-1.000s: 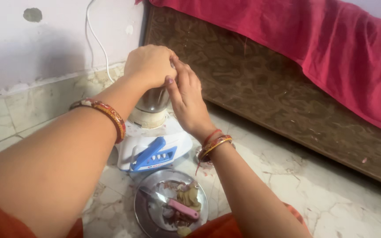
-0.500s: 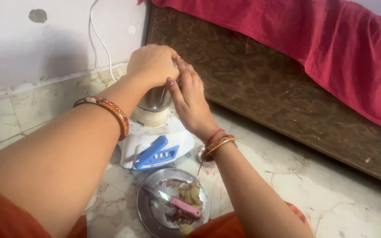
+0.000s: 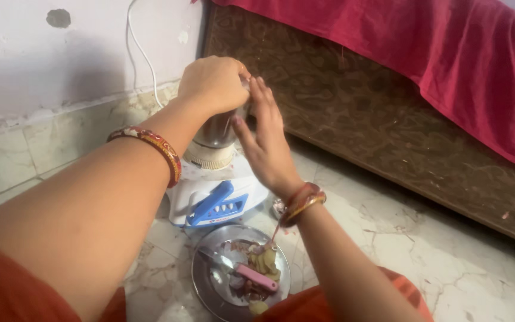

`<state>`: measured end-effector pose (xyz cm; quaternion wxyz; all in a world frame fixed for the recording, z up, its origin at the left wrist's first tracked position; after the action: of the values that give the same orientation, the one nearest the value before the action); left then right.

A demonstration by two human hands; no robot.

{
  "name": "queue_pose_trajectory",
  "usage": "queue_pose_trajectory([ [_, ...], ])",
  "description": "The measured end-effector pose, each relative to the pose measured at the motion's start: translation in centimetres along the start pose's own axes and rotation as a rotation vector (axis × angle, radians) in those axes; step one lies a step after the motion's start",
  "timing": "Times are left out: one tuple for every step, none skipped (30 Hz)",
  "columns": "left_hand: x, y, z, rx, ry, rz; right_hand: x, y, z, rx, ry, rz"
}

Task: The person sits on the floor and drops pieces of peeled ingredient from a plate into a blender jar, then places the lid on the jar mounted on the blender base and operates the blender. Afterwards they lift the jar off the base and scoop the blended chunks out onto a plate with a spoon.

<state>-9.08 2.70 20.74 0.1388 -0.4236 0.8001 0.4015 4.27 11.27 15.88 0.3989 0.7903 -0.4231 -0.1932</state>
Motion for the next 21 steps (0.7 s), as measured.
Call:
queue_pose_trajectory([
  [-0.1, 0.0, -0.1, -0.010, -0.001, 0.018, 0.3, -0.6, 0.1, -0.027, -0.001, -0.012],
  [0.0, 0.0, -0.1, 0.007, 0.008, 0.011, 0.5, -1.4, 0.2, -0.049, 0.000, 0.027],
  [0.0, 0.0, -0.1, 0.024, 0.019, 0.005, 0.8, -2.4, 0.4, -0.074, 0.002, 0.066],
  [0.1, 0.0, 0.0, 0.041, 0.030, -0.003, 1.2, -3.6, 0.6, -0.098, 0.005, 0.105],
  [0.1, 0.0, -0.1, 0.035, 0.024, -0.012, 1.5, -4.9, 0.8, -0.116, 0.005, 0.178],
  [0.1, 0.0, -0.1, 0.030, 0.020, -0.019, 1.7, -6.0, 1.2, -0.136, 0.004, 0.252],
  [0.1, 0.0, -0.1, 0.028, 0.016, -0.027, 1.6, -7.0, 1.8, -0.113, 0.039, 0.360],
  [0.1, 0.0, -0.2, 0.019, 0.018, -0.016, 1.5, -8.0, 2.4, -0.084, 0.074, 0.470],
  [0.1, 0.0, -0.2, 0.012, 0.017, -0.005, 1.8, -9.0, 3.0, 0.004, 0.078, 0.513],
  [0.1, 0.1, -0.2, 0.006, 0.015, 0.007, 2.1, -10.0, 3.7, 0.091, 0.081, 0.556],
  [0.2, 0.1, -0.2, 0.008, 0.015, 0.004, 2.2, -10.8, 4.3, 0.179, 0.085, 0.599],
  [0.2, 0.2, -0.1, 0.010, 0.014, 0.002, 2.1, -11.5, 5.1, 0.251, 0.129, 0.668],
  [0.3, 0.3, -0.1, 0.013, 0.012, 0.000, 2.0, -12.2, 5.9, 0.323, 0.171, 0.738],
  [0.3, 0.3, -0.1, 0.006, 0.009, 0.017, 2.0, -13.0, 6.7, 0.395, 0.213, 0.809],
  [0.3, 0.4, 0.0, 0.003, 0.009, 0.031, 2.2, -13.1, 7.0, 0.398, 0.170, 0.650],
  [0.4, 0.4, 0.0, -0.003, 0.010, 0.041, 2.5, -13.1, 7.4, 0.400, 0.129, 0.486],
  [0.5, 0.4, 0.1, -0.007, 0.008, 0.038, 2.7, -13.1, 7.8, 0.396, 0.086, 0.320],
  [0.5, 0.5, 0.1, -0.012, 0.006, 0.039, 2.7, -13.5, 8.3, 0.434, 0.057, 0.271],
  [0.5, 0.5, 0.1, -0.020, 0.004, 0.040, 2.7, -13.9, 8.7, 0.472, 0.029, 0.219],
  [0.5, 0.6, 0.2, -0.022, 0.002, 0.047, 2.7, -14.2, 9.1, 0.510, 0.000, 0.169],
  [0.5, 0.6, 0.2, -0.022, -0.001, 0.053, 2.6, -14.6, 9.4, 0.535, -0.008, 0.176],
])
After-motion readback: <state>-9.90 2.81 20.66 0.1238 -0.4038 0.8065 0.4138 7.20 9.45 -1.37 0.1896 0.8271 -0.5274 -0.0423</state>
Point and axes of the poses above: each hand's wrist, its own y-axis towards the middle knuckle, its own z-axis out of the palm, x = y × z, the point moved 4 cm from there along y, towards the middle knuckle, and after that the axes turned 15 degrees about -z, right-handed, at the moved point
